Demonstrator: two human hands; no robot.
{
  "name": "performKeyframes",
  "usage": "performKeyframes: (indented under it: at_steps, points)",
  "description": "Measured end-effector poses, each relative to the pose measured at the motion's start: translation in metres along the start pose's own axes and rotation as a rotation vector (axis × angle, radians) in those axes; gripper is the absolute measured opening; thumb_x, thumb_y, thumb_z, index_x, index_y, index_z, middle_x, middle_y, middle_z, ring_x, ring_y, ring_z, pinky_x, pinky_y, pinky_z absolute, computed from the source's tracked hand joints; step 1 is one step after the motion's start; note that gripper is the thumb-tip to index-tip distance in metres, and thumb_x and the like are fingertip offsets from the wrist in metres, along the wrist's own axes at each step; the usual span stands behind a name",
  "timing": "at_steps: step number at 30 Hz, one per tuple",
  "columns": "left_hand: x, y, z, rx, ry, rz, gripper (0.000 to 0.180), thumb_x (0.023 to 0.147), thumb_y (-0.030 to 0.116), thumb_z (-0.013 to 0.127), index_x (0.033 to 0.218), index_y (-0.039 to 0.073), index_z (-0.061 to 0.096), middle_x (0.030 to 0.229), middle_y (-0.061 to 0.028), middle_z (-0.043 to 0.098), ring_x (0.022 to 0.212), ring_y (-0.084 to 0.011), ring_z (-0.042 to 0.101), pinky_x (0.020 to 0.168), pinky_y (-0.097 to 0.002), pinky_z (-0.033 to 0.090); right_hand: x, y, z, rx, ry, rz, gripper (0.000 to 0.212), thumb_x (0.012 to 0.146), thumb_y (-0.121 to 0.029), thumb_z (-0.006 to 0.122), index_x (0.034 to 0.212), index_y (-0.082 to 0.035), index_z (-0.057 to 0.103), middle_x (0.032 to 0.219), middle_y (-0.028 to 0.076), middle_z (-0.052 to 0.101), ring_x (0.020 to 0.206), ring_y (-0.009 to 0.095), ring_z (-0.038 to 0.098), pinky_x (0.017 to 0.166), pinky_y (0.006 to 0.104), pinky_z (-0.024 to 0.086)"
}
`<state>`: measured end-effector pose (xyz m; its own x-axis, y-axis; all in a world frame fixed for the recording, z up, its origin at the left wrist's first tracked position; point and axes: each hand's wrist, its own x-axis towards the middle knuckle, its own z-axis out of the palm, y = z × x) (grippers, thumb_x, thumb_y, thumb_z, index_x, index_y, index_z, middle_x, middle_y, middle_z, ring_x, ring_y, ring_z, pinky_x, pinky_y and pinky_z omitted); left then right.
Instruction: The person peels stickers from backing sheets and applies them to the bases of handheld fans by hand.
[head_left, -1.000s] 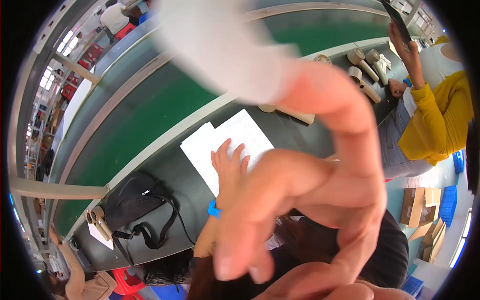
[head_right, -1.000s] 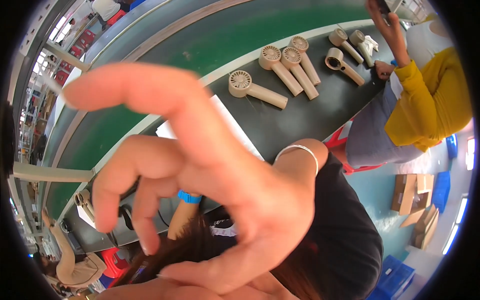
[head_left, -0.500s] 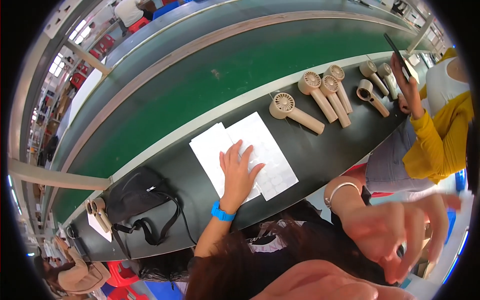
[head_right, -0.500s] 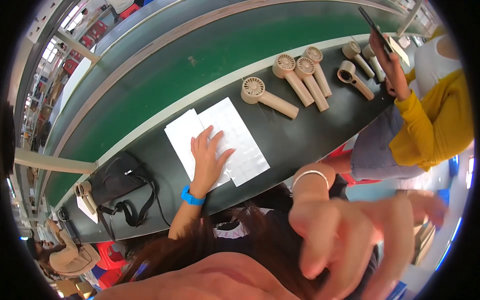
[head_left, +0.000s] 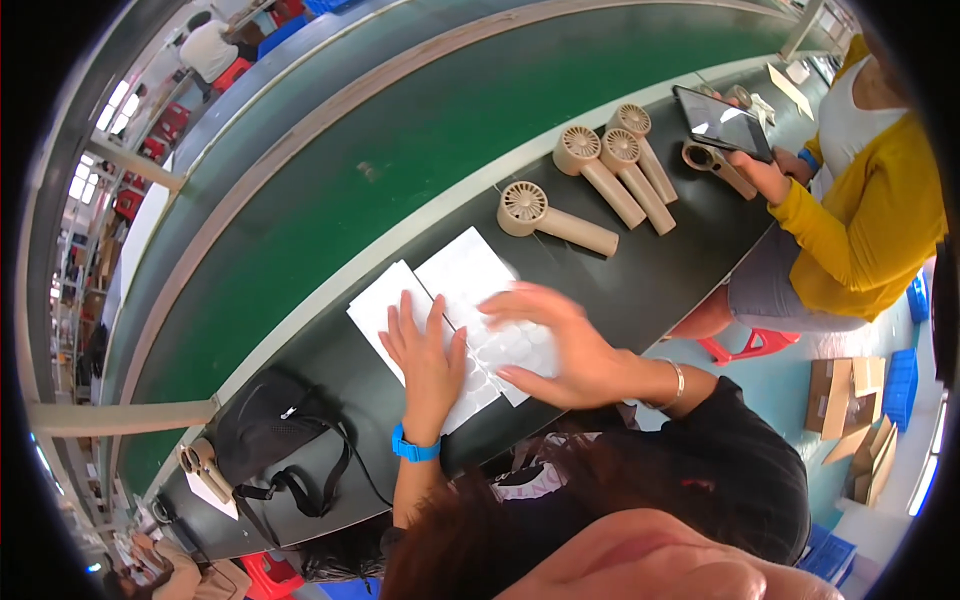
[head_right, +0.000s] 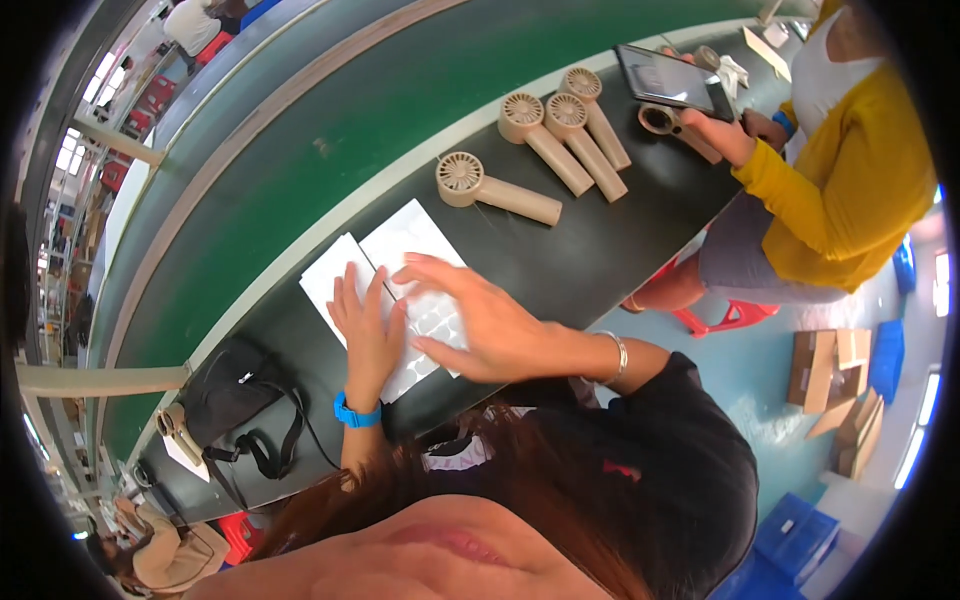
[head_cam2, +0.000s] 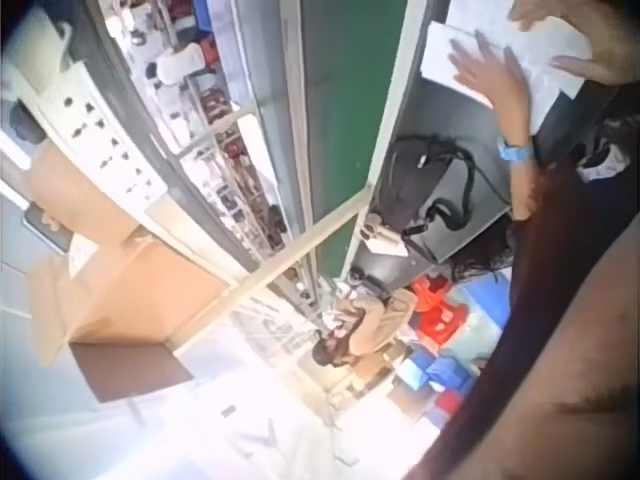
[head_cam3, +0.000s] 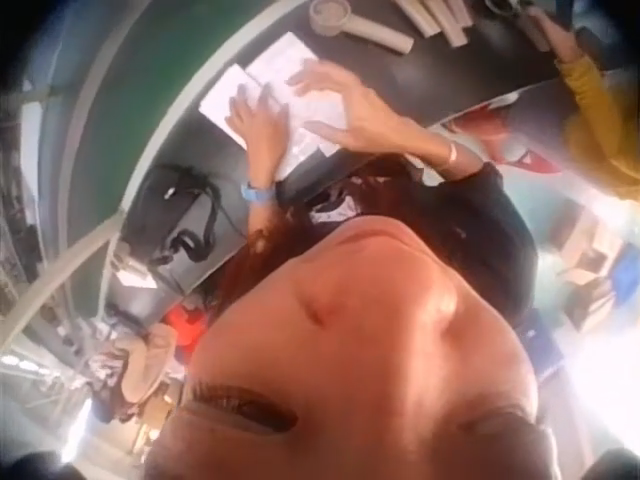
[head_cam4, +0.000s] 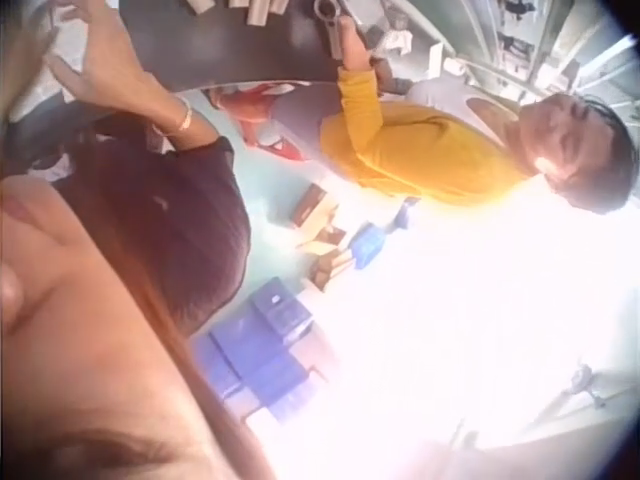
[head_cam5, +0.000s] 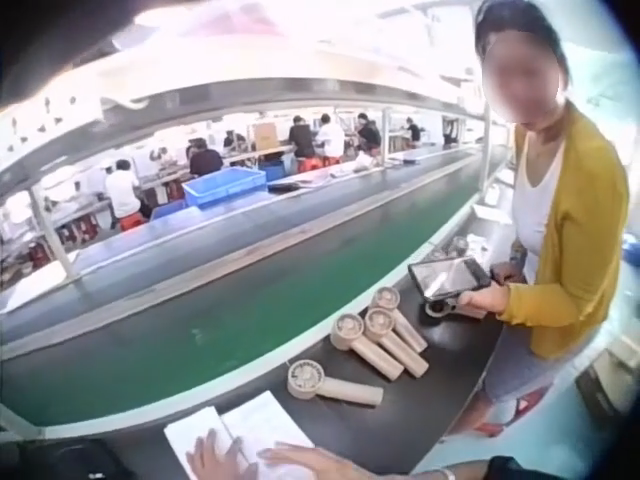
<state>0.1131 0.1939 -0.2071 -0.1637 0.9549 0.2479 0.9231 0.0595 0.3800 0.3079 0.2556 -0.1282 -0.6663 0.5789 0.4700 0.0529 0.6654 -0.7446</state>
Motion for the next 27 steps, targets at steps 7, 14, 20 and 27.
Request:
performKeyframes:
  at_steps: [7,14,20,27]
  points:
    - [0.003,-0.001,0.006,0.038,-0.017,-0.032,0.047,0.085,0.018,0.059,0.130,0.013,0.047,0.145,-0.0176,0.026,0.133,-0.0429,0.021,0.105,-0.0608,0.014,-0.017,0.057,0.023,-0.370,-0.407,0.176,0.076,0.083,-0.029,0.064,0.143,-0.012,0.021,0.142,0.014,0.034,0.136,0.027,0.027,0.105,0.0569,0.017]
    - [0.008,0.006,-0.001,-0.089,-0.070,-0.063,0.053,0.080,0.012,0.060,0.131,0.014,0.046,0.146,-0.0161,0.025,0.136,-0.0408,0.018,0.103,-0.0654,0.009,-0.020,0.060,0.013,-0.422,-0.438,0.246,0.081,0.083,-0.027,0.064,0.146,-0.014,0.014,0.147,0.008,0.028,0.136,0.026,0.026,0.102,0.0622,0.018]
    - [0.011,0.007,0.001,-0.158,-0.039,-0.111,0.061,0.067,0.006,0.058,0.127,0.014,0.049,0.147,-0.0141,0.024,0.137,-0.0390,0.018,0.102,-0.0672,0.006,-0.019,0.063,0.008,-0.467,-0.428,0.287,0.079,0.083,-0.028,0.064,0.145,-0.013,0.016,0.149,0.005,0.024,0.136,0.026,0.027,0.102,0.0621,0.018]
    - [0.013,0.022,0.006,-0.131,-0.031,-0.106,0.066,0.059,-0.007,0.048,0.122,0.012,0.052,0.145,-0.0166,0.023,0.136,-0.0416,0.016,0.099,-0.0706,0.003,-0.020,0.055,0.006,-0.450,-0.414,0.306,0.079,0.083,-0.024,0.064,0.145,-0.013,0.016,0.144,0.012,0.031,0.135,0.030,0.028,0.101,0.0620,0.019]
